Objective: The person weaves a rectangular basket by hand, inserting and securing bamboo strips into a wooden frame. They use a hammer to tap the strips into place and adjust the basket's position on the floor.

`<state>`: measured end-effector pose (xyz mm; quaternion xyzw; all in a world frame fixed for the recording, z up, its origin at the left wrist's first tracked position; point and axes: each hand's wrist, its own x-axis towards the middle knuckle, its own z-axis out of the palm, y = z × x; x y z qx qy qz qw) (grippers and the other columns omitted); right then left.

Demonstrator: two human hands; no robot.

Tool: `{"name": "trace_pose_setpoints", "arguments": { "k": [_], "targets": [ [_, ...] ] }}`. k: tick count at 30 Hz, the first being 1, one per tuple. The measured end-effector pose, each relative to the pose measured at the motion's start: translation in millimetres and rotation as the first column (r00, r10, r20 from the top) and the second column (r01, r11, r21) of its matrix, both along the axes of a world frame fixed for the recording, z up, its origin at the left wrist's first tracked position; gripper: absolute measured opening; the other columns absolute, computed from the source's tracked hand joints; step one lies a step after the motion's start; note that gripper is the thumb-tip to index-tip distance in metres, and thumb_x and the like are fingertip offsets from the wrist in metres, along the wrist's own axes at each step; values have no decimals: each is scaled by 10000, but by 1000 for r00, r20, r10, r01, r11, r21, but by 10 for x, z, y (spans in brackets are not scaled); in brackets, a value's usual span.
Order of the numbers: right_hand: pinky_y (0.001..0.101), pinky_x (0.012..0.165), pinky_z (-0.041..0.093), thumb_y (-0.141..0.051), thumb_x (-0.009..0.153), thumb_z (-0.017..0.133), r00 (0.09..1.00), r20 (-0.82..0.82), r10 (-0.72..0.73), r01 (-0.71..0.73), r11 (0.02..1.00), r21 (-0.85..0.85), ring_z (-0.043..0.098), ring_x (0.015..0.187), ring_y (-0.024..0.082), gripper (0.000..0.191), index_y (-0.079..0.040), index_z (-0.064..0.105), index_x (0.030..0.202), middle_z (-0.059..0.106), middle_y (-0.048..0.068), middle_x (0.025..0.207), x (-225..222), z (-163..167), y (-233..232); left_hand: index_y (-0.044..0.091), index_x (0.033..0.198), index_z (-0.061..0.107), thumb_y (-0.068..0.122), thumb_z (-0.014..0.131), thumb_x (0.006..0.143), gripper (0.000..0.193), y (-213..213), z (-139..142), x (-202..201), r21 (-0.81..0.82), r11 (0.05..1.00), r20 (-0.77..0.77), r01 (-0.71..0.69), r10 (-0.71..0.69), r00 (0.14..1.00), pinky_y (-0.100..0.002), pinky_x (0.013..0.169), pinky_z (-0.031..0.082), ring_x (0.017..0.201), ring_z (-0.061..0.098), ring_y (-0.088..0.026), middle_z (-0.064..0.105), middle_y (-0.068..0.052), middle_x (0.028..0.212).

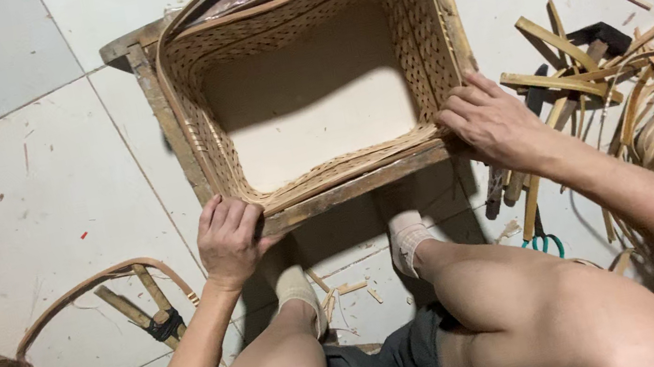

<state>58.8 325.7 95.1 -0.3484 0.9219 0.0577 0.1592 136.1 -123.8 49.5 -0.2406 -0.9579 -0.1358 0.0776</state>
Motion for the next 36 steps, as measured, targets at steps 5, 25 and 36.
{"name": "trace_pose_setpoints", "arguments": {
  "k": [5,25,36],
  "targets": [
    [448,1254,304,-84,896,589,996,-38,-80,69,970,-234,563,1305,269,368,-55,626,1262,662,115,1249,247,-27,33,113,991,667,609,683,818,526,12,13,24,4,1000,-7,-17,17,1000,-441,1106,424,1045,639,-246,644,-60,979],
    [456,1001,475,-262,1010,630,920,391,-13,249,792,-557,632,1120,294,321,-61,709,1246,703,143,1184,29,-51,-978,132,984,673,764,450,888,677,-21,-95,26,-2,1000,-46,-25,24,999,-462,1087,387,1054,637,-237,655,-49,993],
    [409,827,588,-192,931,714,843,536,44,320,759,-566,705,920,285,198,-38,776,1040,733,120,1002,-95,-329,-1275,138,948,658,746,467,888,640,-11,-39,44,-4,999,-21,-35,35,999,-457,1076,390,1039,640,-233,633,-45,945]
  ]
}}
